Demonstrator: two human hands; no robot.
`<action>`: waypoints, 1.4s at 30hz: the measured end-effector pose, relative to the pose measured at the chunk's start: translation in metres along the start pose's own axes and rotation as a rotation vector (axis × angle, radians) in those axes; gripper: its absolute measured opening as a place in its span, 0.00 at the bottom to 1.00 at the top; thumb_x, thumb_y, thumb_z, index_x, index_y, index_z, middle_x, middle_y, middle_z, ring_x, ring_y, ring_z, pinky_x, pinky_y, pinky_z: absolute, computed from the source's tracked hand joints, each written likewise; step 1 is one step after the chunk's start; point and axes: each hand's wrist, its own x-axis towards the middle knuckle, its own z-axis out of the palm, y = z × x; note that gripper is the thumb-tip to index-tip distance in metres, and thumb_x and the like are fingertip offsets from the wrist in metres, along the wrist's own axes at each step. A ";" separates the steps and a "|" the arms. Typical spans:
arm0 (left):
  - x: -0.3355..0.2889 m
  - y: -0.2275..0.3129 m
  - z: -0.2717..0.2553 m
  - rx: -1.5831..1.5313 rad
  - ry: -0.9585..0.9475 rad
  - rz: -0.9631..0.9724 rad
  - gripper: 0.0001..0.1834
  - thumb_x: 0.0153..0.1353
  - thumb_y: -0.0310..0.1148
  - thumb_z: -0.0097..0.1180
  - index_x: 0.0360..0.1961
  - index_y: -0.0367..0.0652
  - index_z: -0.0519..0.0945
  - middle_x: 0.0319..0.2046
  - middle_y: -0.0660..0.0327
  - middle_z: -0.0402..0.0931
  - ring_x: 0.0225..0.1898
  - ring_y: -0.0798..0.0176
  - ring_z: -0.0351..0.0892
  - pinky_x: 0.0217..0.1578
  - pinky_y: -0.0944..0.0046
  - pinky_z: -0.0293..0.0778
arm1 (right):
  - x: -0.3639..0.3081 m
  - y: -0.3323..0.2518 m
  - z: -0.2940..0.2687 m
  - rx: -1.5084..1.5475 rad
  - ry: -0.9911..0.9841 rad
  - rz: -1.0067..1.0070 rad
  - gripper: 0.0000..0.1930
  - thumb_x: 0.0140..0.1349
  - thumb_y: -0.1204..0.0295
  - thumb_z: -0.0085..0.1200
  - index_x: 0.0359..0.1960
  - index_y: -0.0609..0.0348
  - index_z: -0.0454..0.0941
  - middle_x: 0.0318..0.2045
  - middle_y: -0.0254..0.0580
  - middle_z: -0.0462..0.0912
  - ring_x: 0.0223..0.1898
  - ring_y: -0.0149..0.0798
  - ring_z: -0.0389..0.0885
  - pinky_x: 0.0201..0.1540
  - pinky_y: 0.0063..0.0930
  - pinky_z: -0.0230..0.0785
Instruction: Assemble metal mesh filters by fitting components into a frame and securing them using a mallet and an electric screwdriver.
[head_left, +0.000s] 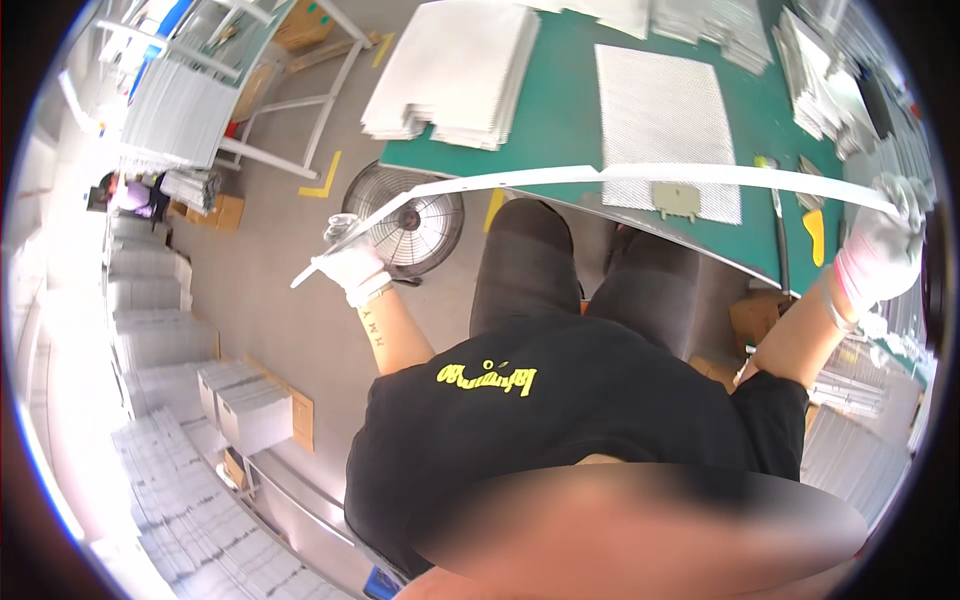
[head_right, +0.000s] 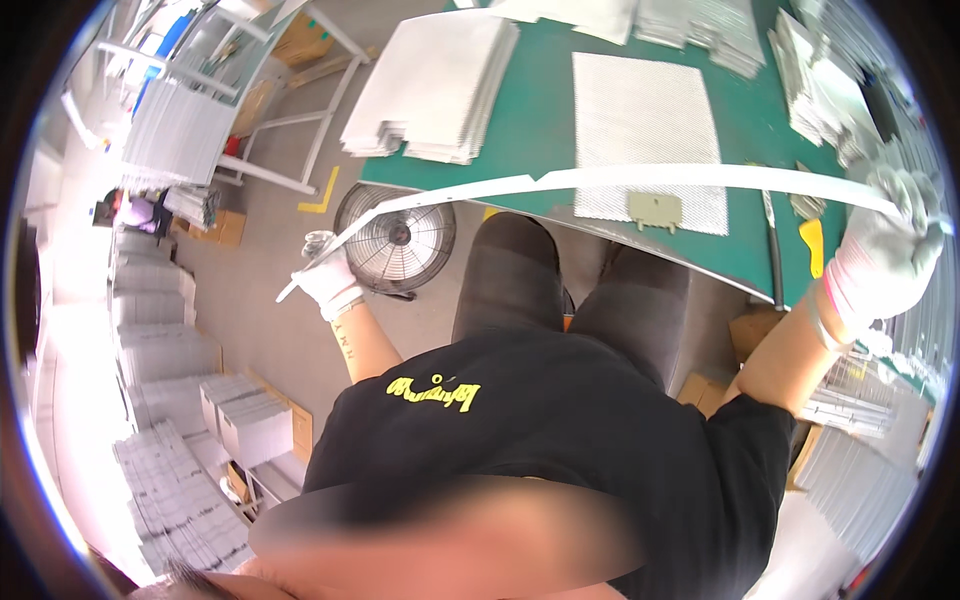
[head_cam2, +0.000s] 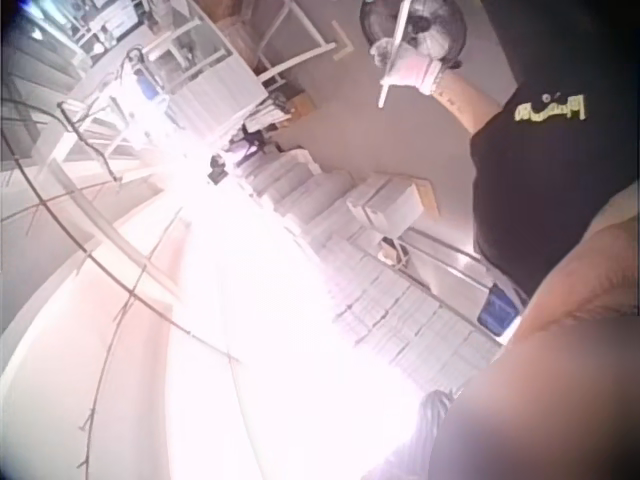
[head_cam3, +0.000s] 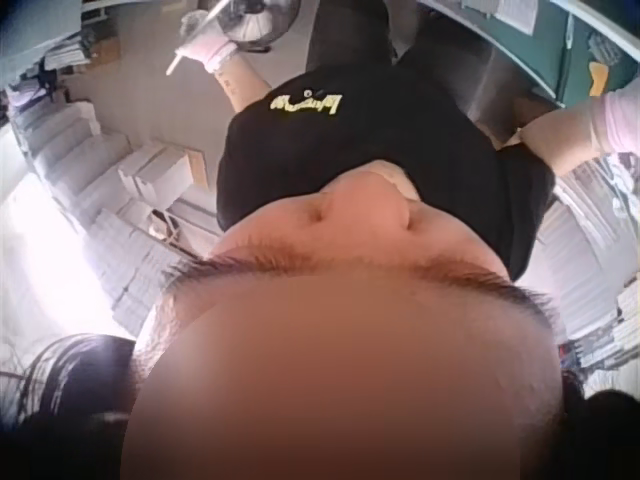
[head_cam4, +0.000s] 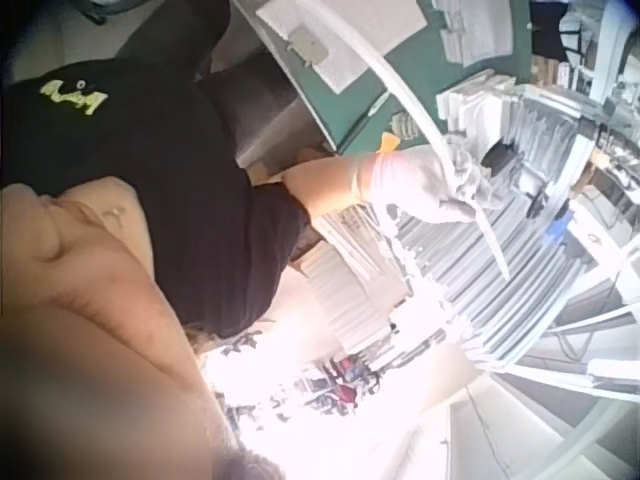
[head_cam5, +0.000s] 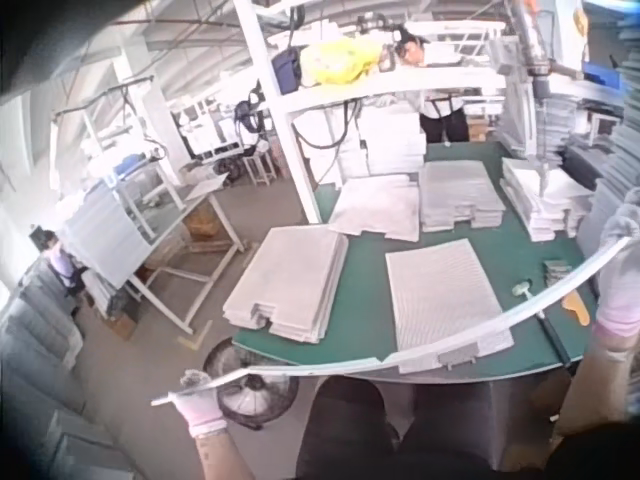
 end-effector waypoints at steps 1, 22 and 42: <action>0.008 0.005 -0.004 -0.034 0.012 0.010 0.18 0.63 0.44 0.50 0.32 0.38 0.67 0.30 0.55 0.68 0.35 0.53 0.74 0.43 0.49 0.76 | 0.000 0.002 -0.004 0.025 0.025 0.010 0.08 0.61 0.69 0.40 0.35 0.60 0.61 0.29 0.40 0.66 0.25 0.36 0.65 0.38 0.36 0.59; -0.076 -0.086 -0.019 1.208 -0.638 -1.140 0.32 0.74 0.56 0.39 0.43 0.31 0.78 0.10 0.67 0.56 0.11 0.68 0.57 0.16 0.65 0.62 | 0.001 0.102 -0.065 -0.664 0.288 0.044 0.11 0.73 0.61 0.49 0.42 0.55 0.70 0.32 0.34 0.72 0.29 0.30 0.65 0.34 0.27 0.61; -0.232 -0.178 -0.125 1.526 -0.710 -0.193 0.29 0.65 0.23 0.54 0.66 0.38 0.61 0.58 0.52 0.69 0.57 0.62 0.72 0.59 0.59 0.70 | -0.100 0.093 -0.189 -0.984 0.527 0.546 0.12 0.74 0.62 0.47 0.45 0.58 0.71 0.38 0.45 0.81 0.40 0.38 0.81 0.48 0.32 0.75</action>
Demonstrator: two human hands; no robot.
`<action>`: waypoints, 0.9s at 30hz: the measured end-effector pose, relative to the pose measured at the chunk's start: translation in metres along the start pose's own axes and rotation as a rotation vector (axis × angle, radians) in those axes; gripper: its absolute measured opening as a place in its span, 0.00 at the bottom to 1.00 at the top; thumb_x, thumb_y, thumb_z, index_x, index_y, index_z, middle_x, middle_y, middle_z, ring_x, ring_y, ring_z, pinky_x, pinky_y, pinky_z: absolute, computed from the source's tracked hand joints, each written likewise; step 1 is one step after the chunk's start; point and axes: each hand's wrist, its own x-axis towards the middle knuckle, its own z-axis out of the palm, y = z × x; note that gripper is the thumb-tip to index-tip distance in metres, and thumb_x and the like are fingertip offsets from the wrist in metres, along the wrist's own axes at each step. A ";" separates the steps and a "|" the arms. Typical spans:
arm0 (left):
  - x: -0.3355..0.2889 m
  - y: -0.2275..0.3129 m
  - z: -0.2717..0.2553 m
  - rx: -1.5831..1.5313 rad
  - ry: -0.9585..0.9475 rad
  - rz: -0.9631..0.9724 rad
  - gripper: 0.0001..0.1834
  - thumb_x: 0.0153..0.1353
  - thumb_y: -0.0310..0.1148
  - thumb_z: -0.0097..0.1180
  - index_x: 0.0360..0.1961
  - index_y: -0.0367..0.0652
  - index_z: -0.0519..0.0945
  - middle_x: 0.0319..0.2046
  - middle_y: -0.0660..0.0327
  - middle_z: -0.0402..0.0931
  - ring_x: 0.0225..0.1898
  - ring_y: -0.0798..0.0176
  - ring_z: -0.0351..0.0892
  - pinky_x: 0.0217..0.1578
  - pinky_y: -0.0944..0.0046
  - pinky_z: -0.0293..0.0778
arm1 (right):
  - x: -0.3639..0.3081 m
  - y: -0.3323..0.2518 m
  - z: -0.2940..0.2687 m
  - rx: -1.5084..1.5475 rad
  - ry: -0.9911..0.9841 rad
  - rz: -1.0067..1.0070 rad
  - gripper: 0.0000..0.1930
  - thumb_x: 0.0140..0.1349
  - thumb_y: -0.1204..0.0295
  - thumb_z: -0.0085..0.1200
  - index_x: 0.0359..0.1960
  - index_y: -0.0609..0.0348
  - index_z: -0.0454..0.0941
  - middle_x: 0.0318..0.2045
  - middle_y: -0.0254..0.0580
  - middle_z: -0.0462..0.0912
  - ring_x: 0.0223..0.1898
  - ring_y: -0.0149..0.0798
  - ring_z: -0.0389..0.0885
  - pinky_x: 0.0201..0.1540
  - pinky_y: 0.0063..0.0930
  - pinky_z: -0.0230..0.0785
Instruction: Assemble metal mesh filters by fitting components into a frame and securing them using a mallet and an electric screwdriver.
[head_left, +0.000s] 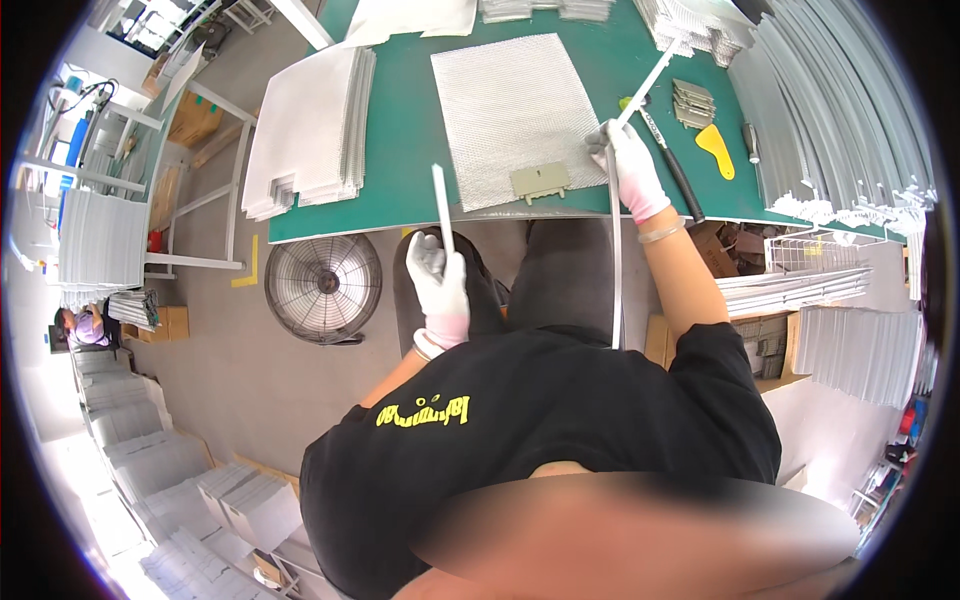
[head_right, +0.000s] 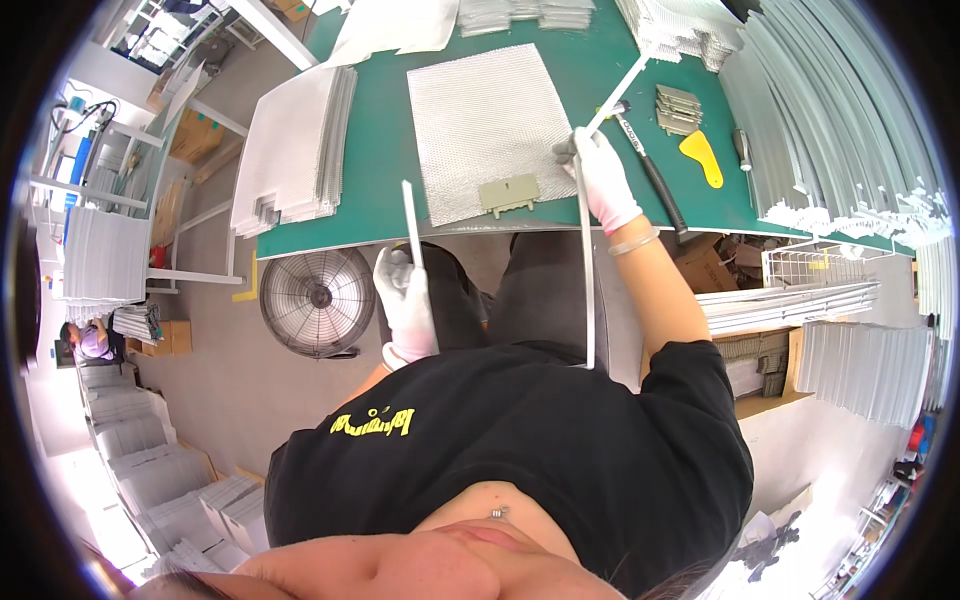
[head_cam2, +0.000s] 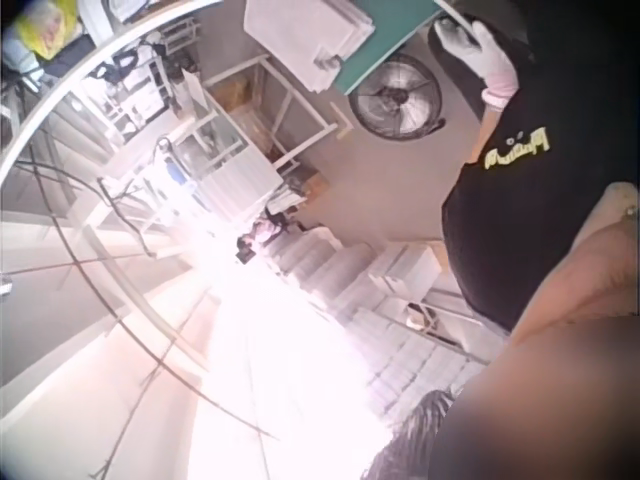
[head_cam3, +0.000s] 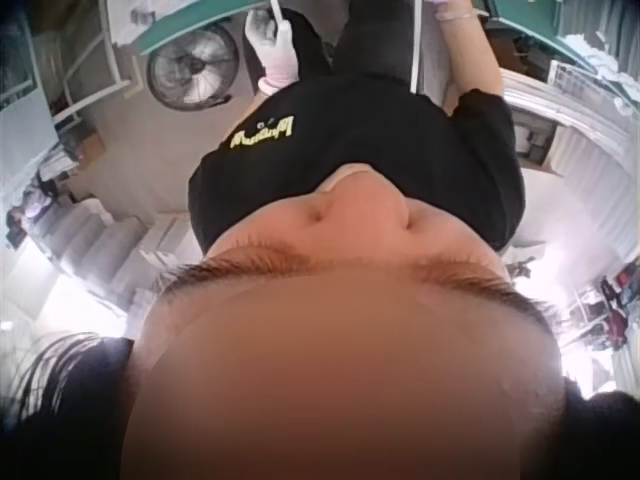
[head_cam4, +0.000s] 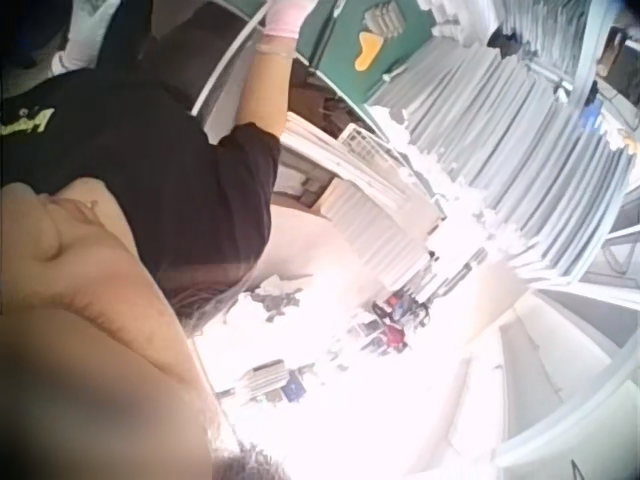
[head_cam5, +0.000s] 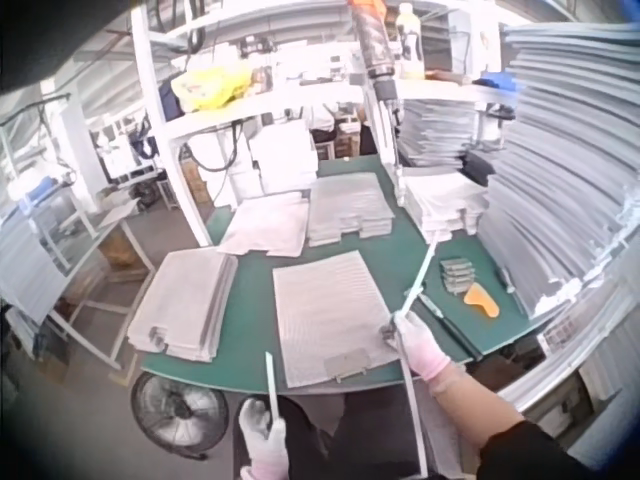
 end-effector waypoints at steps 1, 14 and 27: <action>-0.011 0.003 0.011 0.026 -0.070 0.230 0.33 0.61 0.18 0.56 0.67 0.38 0.61 0.63 0.53 0.62 0.61 0.61 0.67 0.62 0.59 0.66 | -0.009 0.001 -0.003 -0.006 -0.083 0.015 0.13 0.74 0.61 0.46 0.45 0.58 0.71 0.39 0.45 0.81 0.40 0.38 0.81 0.48 0.32 0.75; -0.023 -0.018 0.149 -0.761 -0.743 -0.772 0.28 0.76 0.50 0.41 0.67 0.40 0.65 0.61 0.59 0.70 0.61 0.63 0.69 0.62 0.58 0.66 | -0.162 0.015 -0.006 -0.362 -0.016 -0.341 0.31 0.75 0.74 0.38 0.77 0.57 0.43 0.37 0.39 0.77 0.31 0.24 0.72 0.39 0.19 0.70; 0.061 -0.022 0.225 -0.924 -0.554 -0.739 0.12 0.67 0.27 0.55 0.49 0.35 0.72 0.46 0.52 0.75 0.50 0.54 0.75 0.57 0.53 0.73 | -0.110 0.009 -0.007 0.019 -0.068 -0.060 0.29 0.75 0.72 0.41 0.75 0.59 0.51 0.30 0.36 0.73 0.19 0.22 0.63 0.27 0.20 0.71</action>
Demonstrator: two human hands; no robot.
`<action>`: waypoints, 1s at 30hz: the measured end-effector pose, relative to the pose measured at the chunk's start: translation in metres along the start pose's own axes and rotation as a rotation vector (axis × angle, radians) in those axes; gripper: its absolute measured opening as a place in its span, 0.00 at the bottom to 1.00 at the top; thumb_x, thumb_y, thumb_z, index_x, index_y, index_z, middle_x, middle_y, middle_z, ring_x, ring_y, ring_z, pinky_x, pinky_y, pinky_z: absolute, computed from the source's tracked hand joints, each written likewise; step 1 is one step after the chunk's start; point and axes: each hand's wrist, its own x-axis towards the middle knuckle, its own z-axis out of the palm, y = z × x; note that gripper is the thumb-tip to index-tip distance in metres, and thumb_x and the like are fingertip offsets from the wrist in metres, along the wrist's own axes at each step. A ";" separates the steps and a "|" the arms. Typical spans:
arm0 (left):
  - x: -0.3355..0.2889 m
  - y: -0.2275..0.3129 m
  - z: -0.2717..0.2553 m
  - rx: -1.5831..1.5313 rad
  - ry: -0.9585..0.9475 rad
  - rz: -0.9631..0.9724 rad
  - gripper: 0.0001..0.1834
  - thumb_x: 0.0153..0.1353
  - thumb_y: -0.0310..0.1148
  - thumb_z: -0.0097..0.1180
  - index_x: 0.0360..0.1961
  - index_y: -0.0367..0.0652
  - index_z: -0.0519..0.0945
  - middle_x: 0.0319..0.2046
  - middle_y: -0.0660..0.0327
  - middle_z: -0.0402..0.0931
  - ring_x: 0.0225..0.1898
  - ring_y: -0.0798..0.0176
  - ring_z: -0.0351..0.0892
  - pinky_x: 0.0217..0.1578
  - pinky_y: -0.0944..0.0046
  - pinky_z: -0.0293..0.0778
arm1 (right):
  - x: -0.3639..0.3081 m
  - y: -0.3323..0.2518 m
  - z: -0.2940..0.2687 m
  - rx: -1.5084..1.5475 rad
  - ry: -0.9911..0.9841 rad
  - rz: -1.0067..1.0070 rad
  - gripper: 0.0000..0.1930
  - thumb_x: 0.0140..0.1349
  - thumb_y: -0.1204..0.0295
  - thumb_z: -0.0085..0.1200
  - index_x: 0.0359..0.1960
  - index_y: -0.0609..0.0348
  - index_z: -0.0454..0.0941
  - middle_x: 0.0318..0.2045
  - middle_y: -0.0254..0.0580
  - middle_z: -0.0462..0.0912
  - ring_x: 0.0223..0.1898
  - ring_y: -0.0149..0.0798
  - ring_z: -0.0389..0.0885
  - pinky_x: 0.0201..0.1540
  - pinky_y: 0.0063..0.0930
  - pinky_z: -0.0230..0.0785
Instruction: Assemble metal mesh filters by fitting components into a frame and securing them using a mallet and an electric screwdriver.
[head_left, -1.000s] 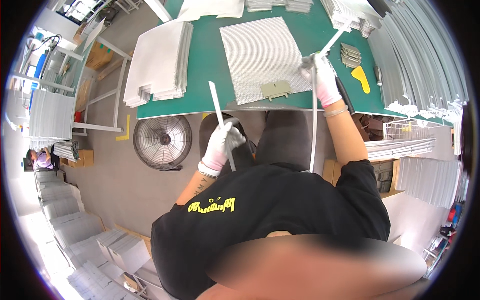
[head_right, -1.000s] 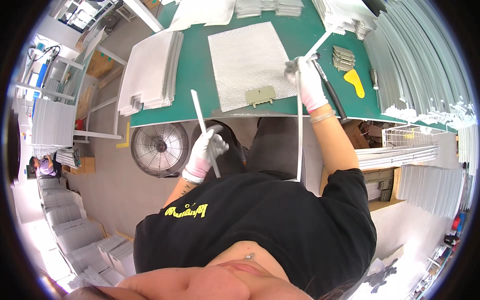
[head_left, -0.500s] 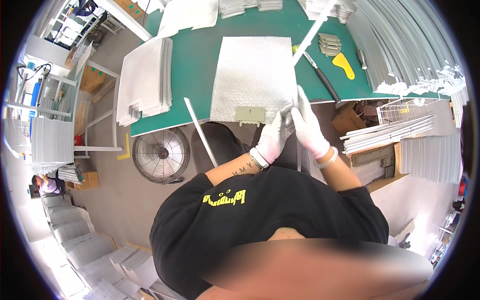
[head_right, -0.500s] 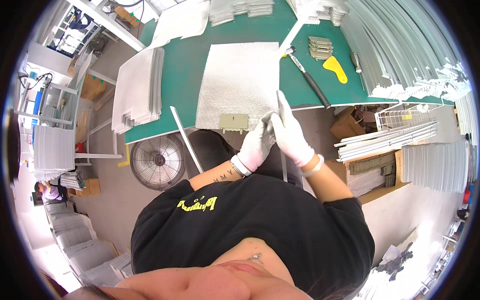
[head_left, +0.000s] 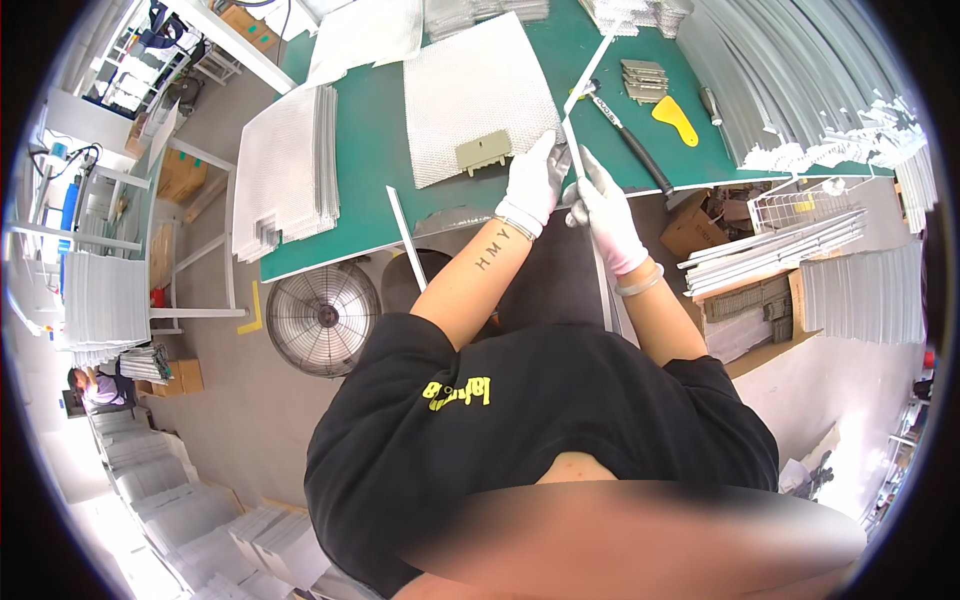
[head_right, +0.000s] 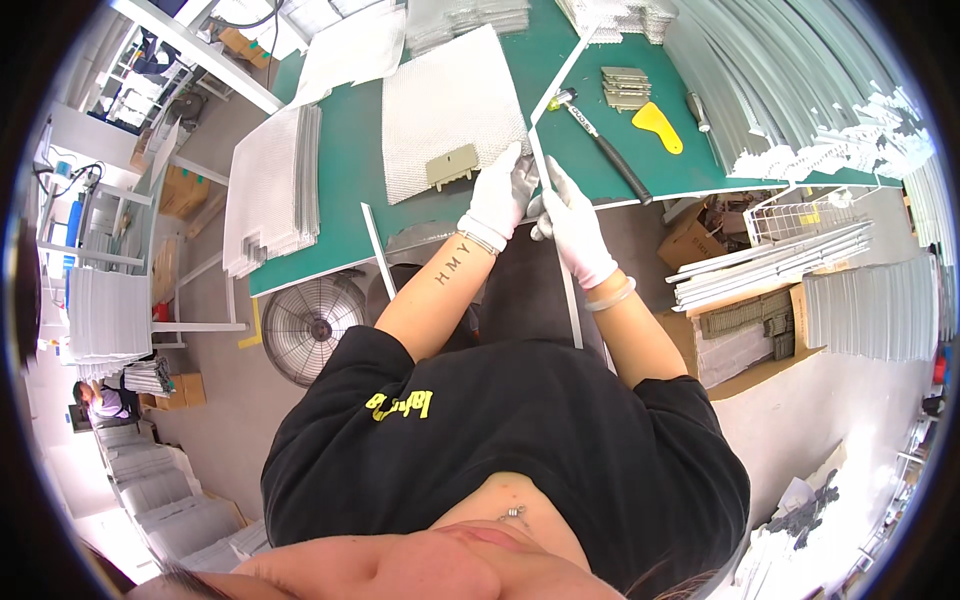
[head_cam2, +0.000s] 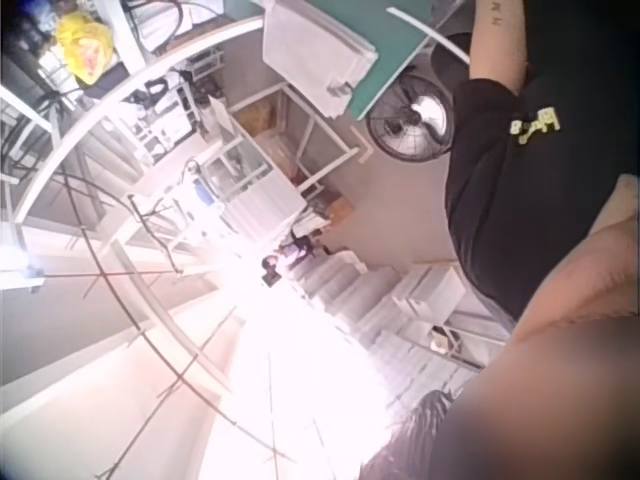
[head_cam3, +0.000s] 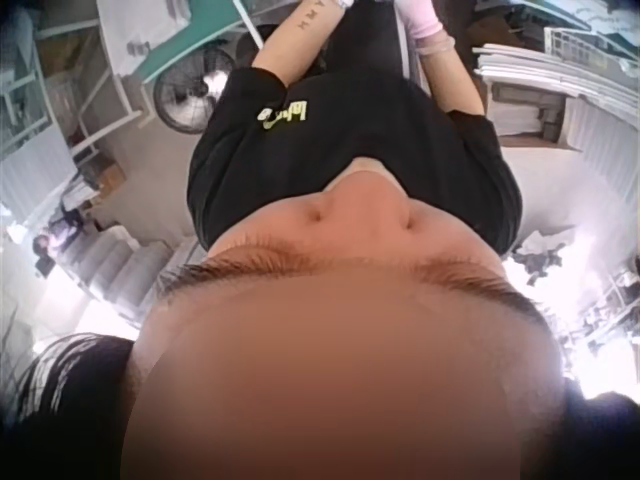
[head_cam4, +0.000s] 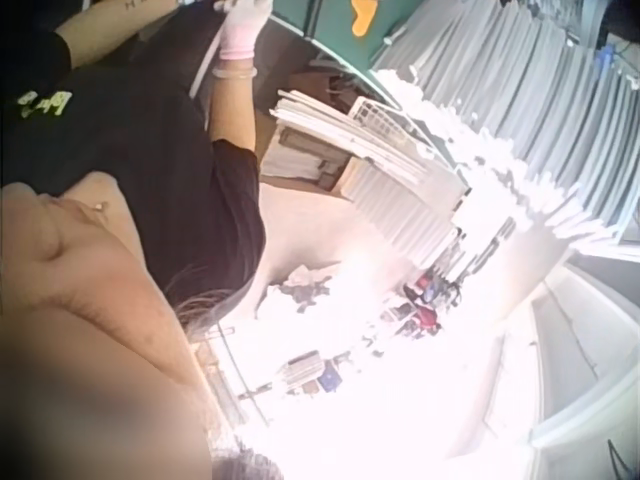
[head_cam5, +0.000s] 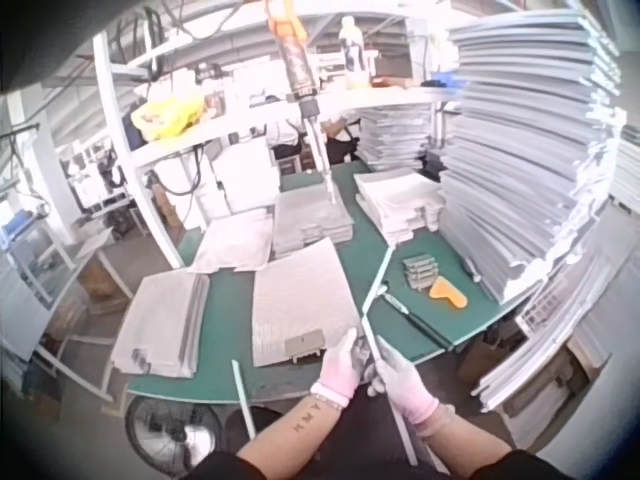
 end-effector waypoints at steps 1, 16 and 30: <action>0.001 -0.001 -0.002 -0.001 0.006 0.009 0.12 0.67 0.27 0.56 0.49 0.35 0.73 0.46 0.53 0.76 0.49 0.54 0.76 0.56 0.54 0.74 | 0.000 -0.002 0.001 -0.019 0.027 -0.011 0.29 0.75 0.72 0.41 0.75 0.57 0.51 0.31 0.35 0.73 0.19 0.22 0.63 0.27 0.20 0.70; 0.002 -0.004 0.000 0.037 -0.049 0.025 0.12 0.68 0.29 0.54 0.49 0.35 0.76 0.44 0.54 0.78 0.47 0.54 0.78 0.49 0.58 0.76 | -0.006 0.008 -0.003 -0.130 0.019 0.009 0.28 0.74 0.74 0.40 0.75 0.58 0.53 0.28 0.36 0.75 0.18 0.22 0.67 0.25 0.18 0.70; -0.134 0.089 0.011 1.277 -0.056 0.523 0.18 0.71 0.35 0.50 0.54 0.33 0.78 0.52 0.51 0.79 0.56 0.52 0.76 0.61 0.55 0.67 | 0.090 -0.015 -0.037 -0.035 -0.202 0.219 0.08 0.66 0.73 0.58 0.42 0.53 0.70 0.25 0.26 0.68 0.21 0.22 0.67 0.28 0.22 0.70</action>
